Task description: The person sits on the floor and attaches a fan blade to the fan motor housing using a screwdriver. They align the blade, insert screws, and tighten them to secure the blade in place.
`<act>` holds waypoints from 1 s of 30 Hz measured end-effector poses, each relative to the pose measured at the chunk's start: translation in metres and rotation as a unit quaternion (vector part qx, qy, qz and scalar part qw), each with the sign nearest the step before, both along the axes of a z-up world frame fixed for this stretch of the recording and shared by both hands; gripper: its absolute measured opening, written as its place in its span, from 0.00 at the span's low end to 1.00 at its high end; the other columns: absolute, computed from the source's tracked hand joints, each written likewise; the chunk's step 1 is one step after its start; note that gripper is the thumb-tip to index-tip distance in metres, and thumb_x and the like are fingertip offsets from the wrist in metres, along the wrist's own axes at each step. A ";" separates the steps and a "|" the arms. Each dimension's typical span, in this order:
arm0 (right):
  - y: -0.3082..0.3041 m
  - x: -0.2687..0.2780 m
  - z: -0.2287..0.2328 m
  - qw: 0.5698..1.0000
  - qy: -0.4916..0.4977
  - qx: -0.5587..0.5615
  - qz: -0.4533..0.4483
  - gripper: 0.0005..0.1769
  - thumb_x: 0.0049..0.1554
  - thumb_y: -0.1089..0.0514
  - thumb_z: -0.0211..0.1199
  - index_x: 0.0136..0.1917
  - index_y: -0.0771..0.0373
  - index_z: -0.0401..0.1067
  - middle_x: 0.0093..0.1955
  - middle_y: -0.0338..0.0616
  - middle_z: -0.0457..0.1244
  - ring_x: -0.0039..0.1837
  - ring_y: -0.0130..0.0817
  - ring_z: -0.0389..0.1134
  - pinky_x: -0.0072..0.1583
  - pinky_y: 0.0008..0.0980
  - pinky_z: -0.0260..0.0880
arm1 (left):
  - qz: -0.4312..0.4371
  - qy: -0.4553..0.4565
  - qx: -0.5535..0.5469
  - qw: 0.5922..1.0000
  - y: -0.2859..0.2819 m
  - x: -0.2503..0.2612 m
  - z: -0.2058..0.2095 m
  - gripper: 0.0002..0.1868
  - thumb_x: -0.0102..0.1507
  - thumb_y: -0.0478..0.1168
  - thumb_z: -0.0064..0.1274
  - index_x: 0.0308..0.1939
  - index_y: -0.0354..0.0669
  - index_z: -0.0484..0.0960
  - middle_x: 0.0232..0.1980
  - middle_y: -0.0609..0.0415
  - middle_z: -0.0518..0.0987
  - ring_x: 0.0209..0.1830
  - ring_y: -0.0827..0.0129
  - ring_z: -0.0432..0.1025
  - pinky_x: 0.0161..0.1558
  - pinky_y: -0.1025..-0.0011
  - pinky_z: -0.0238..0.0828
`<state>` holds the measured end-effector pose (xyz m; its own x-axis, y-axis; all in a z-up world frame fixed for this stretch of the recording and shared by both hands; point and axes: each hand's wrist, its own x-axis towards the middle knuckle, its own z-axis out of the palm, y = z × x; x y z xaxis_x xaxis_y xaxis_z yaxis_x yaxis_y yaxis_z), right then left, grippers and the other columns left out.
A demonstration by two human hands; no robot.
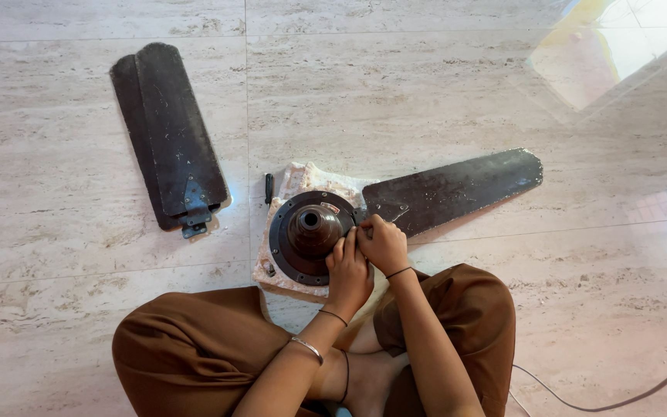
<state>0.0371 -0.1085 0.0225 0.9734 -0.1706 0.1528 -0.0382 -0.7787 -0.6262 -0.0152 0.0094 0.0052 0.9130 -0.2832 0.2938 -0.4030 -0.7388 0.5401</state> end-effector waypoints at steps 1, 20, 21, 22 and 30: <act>-0.001 0.000 0.000 1.000 0.004 -0.001 0.002 0.13 0.53 0.48 0.66 0.43 0.59 0.77 0.40 0.48 0.72 0.44 0.51 0.73 0.45 0.47 0.72 | 0.000 0.003 -0.004 1.000 0.000 0.000 0.001 0.28 0.61 0.37 0.51 0.64 0.26 0.72 0.76 0.40 0.62 0.72 0.48 0.56 0.65 0.50 0.52; 0.005 0.004 0.000 0.992 0.080 0.072 -0.062 0.16 0.53 0.47 0.67 0.45 0.61 0.77 0.40 0.50 0.72 0.46 0.51 0.74 0.48 0.45 0.73 | -0.002 0.002 -0.014 1.000 -0.001 0.000 0.002 0.30 0.58 0.34 0.52 0.65 0.27 0.71 0.76 0.38 0.60 0.72 0.46 0.55 0.63 0.49 0.53; 0.006 0.003 0.004 0.992 0.085 0.072 -0.058 0.16 0.54 0.47 0.67 0.46 0.61 0.76 0.40 0.50 0.72 0.46 0.51 0.74 0.48 0.45 0.73 | -0.004 0.003 -0.008 1.000 -0.001 0.000 0.001 0.30 0.58 0.34 0.52 0.65 0.28 0.71 0.76 0.38 0.60 0.72 0.46 0.55 0.63 0.50 0.53; 0.007 0.002 0.008 0.992 0.093 0.071 -0.056 0.16 0.54 0.47 0.66 0.48 0.60 0.76 0.40 0.50 0.72 0.46 0.51 0.74 0.48 0.45 0.73 | -0.006 0.004 -0.002 1.000 0.000 0.000 0.001 0.30 0.58 0.34 0.52 0.65 0.28 0.71 0.77 0.38 0.60 0.72 0.47 0.55 0.62 0.50 0.53; 0.010 -0.005 0.024 0.997 0.068 -0.026 -0.023 0.14 0.54 0.50 0.61 0.50 0.57 0.78 0.50 0.47 0.72 0.49 0.51 0.73 0.51 0.46 0.73 | -0.015 -0.014 -0.001 1.000 -0.001 0.000 -0.003 0.31 0.59 0.35 0.54 0.67 0.29 0.71 0.77 0.37 0.59 0.72 0.46 0.54 0.62 0.50 0.52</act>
